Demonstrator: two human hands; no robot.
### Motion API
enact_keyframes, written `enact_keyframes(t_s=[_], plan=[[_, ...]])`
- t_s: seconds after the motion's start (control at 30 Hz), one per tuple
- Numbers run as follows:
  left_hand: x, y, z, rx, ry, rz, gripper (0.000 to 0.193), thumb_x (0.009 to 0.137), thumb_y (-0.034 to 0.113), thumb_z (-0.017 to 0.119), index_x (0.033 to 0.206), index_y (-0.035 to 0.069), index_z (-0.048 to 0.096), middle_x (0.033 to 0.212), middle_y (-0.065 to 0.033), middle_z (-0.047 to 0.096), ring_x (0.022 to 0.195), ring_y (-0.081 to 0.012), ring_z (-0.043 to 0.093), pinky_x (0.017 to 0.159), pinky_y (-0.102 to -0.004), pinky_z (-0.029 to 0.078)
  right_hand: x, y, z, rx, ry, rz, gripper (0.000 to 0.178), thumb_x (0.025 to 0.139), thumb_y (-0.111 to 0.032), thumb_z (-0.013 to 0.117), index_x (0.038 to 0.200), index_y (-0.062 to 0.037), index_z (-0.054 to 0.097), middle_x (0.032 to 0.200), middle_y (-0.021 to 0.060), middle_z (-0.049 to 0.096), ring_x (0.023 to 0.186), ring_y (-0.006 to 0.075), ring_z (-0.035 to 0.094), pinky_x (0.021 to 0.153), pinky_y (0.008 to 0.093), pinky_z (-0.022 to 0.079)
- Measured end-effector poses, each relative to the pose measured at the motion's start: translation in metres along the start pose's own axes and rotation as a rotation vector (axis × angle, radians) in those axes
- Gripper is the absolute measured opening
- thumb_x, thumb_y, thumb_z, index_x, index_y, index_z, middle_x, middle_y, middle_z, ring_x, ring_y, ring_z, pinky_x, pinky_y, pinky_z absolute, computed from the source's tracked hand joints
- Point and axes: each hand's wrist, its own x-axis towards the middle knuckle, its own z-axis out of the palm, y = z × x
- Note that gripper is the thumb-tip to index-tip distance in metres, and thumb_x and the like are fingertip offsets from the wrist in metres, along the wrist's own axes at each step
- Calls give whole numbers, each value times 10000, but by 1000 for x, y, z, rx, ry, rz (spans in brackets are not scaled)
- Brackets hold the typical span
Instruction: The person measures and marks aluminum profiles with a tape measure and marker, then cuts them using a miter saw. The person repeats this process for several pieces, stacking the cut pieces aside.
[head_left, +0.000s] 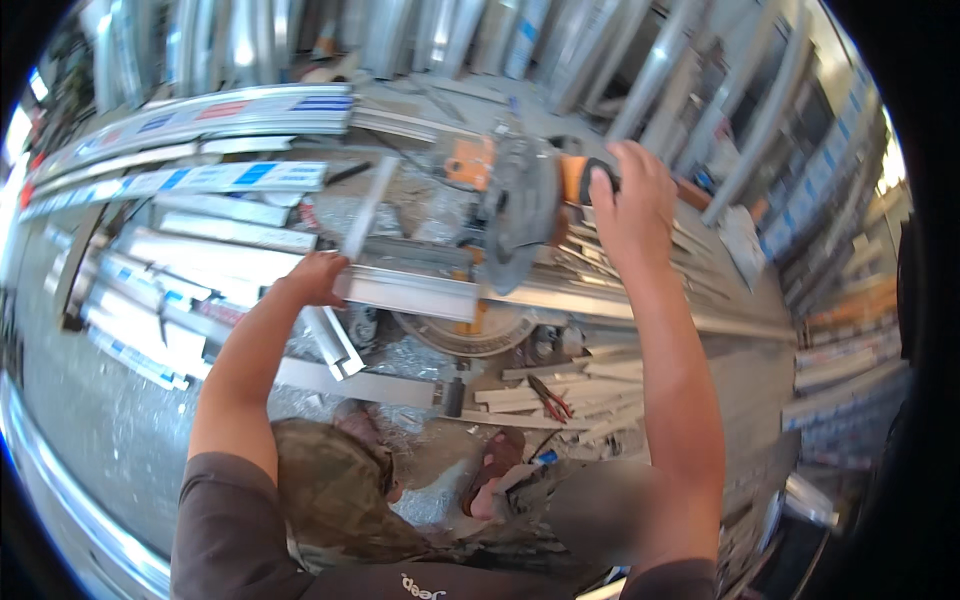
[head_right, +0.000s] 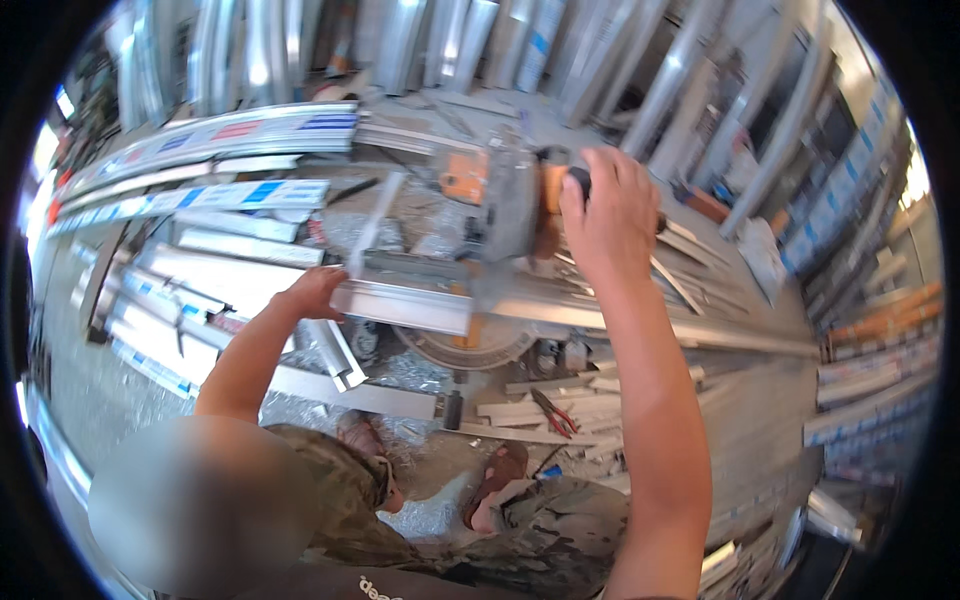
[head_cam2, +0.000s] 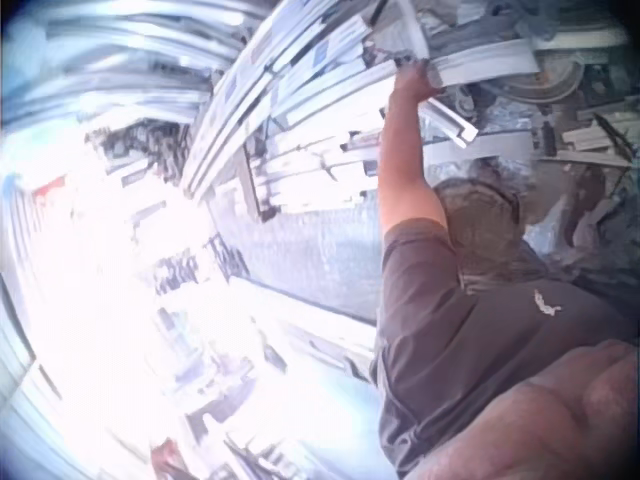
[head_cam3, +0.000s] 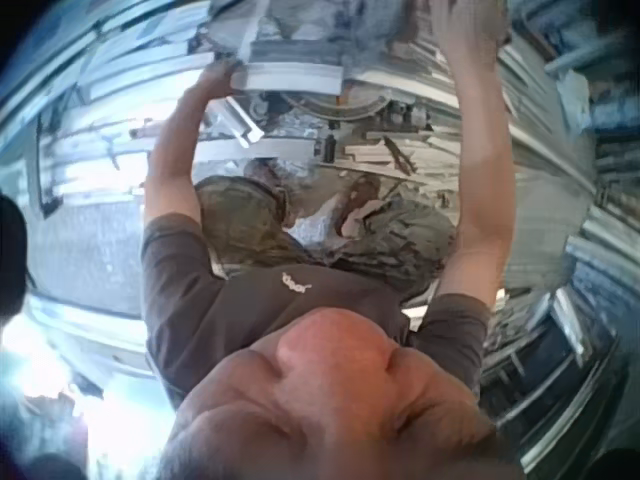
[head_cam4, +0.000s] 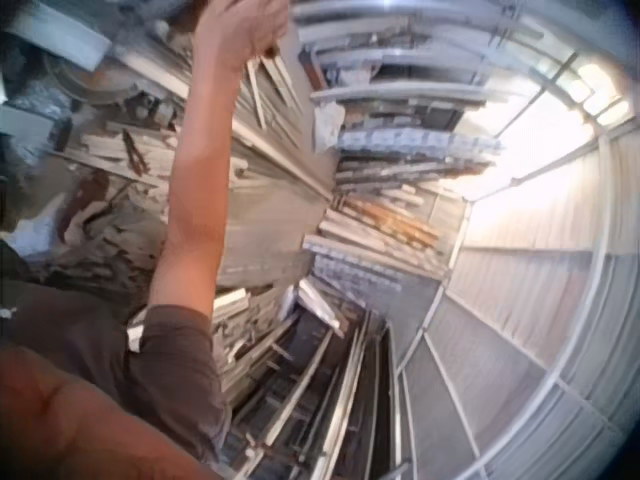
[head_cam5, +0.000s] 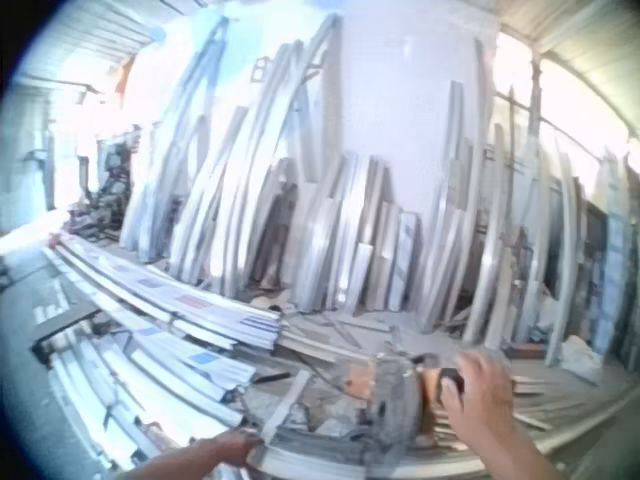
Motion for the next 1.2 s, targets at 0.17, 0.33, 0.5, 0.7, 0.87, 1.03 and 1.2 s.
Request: enact_keyframes(t_s=[0.17, 0.33, 0.5, 0.7, 0.87, 1.03, 1.2], plan=[[-71, 47, -38, -24, 120, 113, 903, 588, 445, 919, 1332, 50, 592, 1263, -183, 628, 1212, -366, 573, 1064, -472, 431, -45, -141, -39, 338, -457, -222, 371, 800, -243, 744, 1093, -45, 633, 1108, 128, 643, 1123, 303, 563, 975, 465, 410], [-145, 98, -57, -23, 305, 216, 848, 637, 377, 890, 1369, 103, 561, 1213, -149, 652, 1141, -355, 608, 1031, -465, 438, -94, -218, -51, 87, -837, -339, 815, 697, -358, 843, 1347, -3, 504, 1298, 135, 556, 1234, 292, 507, 1046, 456, 378], [-180, 146, -90, -47, 387, 238, 906, 625, 458, 882, 1385, 87, 555, 1263, -154, 632, 1220, -331, 582, 1079, -453, 406, -119, -216, -77, -118, -843, -246, 1007, 669, -323, 879, 1492, -15, 387, 1304, 129, 535, 1176, 297, 530, 1025, 447, 382], [-220, 229, -167, 31, 707, 348, 816, 623, 387, 886, 1305, 68, 572, 1202, -145, 641, 1173, -347, 585, 1044, -466, 408, -86, -174, -199, -82, -396, -289, 899, 608, -141, 893, 1412, -39, 503, 1251, 129, 572, 1180, 315, 532, 1021, 444, 381], [-235, 349, -239, -7, 1003, 761, 879, 534, 189, 934, 1333, 78, 585, 1249, -129, 642, 1215, -362, 565, 1064, -487, 391, -104, -119, -321, -48, -150, -41, 887, 584, -124, 899, 1390, -69, 533, 1276, 138, 600, 1194, 350, 553, 1046, 477, 388], [-279, 469, -237, 141, 1232, 1010, 620, 675, 131, 879, 1240, 80, 630, 1277, -122, 663, 1279, -373, 558, 1163, -588, 313, -237, -67, -389, 133, 0, 416, 888, 651, -175, 871, 1450, -77, 496, 1262, 168, 601, 1210, 354, 563, 1055, 463, 434], [-269, 504, -192, -321, 896, 1338, 283, 891, 46, 668, 1164, -2, 613, 1108, -181, 671, 1142, -392, 598, 1044, -552, 408, -407, -67, -441, 175, 155, 871, 784, 750, -210, 800, 1448, -24, 494, 1372, 235, 561, 1269, 395, 558, 1077, 472, 454]])
